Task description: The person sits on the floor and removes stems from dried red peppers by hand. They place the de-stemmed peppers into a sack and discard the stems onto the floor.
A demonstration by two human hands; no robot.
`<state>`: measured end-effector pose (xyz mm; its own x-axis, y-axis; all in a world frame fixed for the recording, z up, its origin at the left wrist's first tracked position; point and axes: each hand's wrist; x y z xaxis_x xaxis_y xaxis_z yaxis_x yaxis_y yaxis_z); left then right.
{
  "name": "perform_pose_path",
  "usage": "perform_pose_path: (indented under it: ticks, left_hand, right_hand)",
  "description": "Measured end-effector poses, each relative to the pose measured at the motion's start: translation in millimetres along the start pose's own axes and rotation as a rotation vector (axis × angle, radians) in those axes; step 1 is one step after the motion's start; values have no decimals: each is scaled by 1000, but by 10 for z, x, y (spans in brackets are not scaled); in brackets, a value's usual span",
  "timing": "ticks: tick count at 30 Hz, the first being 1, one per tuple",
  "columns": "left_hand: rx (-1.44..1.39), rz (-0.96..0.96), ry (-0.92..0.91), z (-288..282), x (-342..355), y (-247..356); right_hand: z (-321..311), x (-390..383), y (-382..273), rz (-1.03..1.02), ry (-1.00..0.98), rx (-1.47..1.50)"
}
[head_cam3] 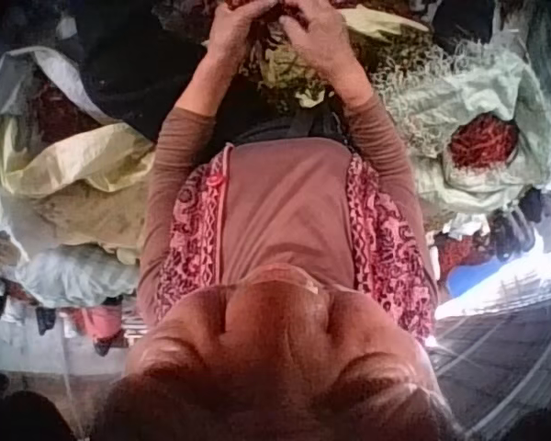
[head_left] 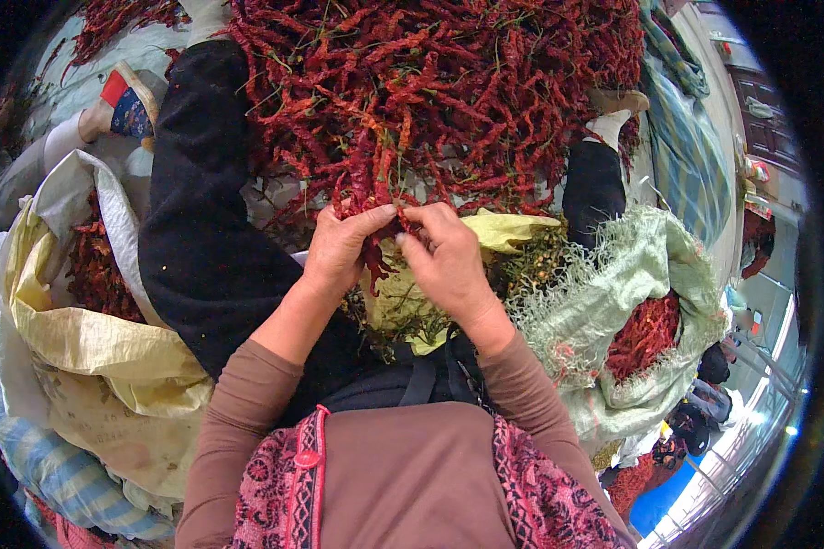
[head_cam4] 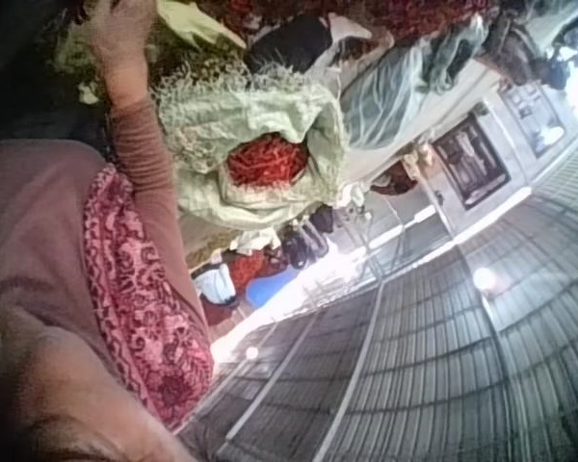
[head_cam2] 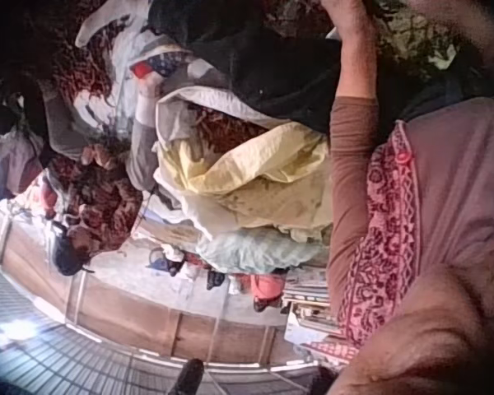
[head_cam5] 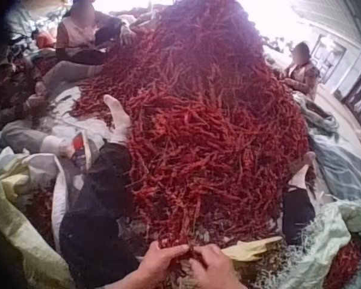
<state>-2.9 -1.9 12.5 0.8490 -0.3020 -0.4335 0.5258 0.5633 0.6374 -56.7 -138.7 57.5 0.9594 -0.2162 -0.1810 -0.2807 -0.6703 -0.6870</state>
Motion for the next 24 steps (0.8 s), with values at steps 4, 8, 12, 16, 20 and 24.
perform_pose_path:
  ticks: [4,8,12,16,20,24]
  left_hand:
    - [6,-51,-27,58,-15,86]
    - [44,0,-49,-28,-10,8]
    - [196,56,-92,-30,-32,-81]
    - [259,92,-101,-24,-30,-34]
    - [232,61,-76,-17,-42,15]
    - [206,43,-119,-42,-7,3]
  right_hand:
    - [15,112,103,536,-175,766]
    - [-92,272,22,657,-312,923]
    - [83,481,84,332,-99,645]
    - [17,499,68,550,-187,816]
    - [-14,447,138,687,-252,823]
    - [-37,321,156,808,-412,1268]
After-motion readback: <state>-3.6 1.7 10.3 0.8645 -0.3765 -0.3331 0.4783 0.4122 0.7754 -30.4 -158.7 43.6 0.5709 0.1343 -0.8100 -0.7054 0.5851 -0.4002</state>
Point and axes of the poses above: each hand's wrist, its own x-axis towards the middle knuckle, its own z-axis out of the palm, y = z × x, and after that the axes turned 13 degrees about z, right-handed
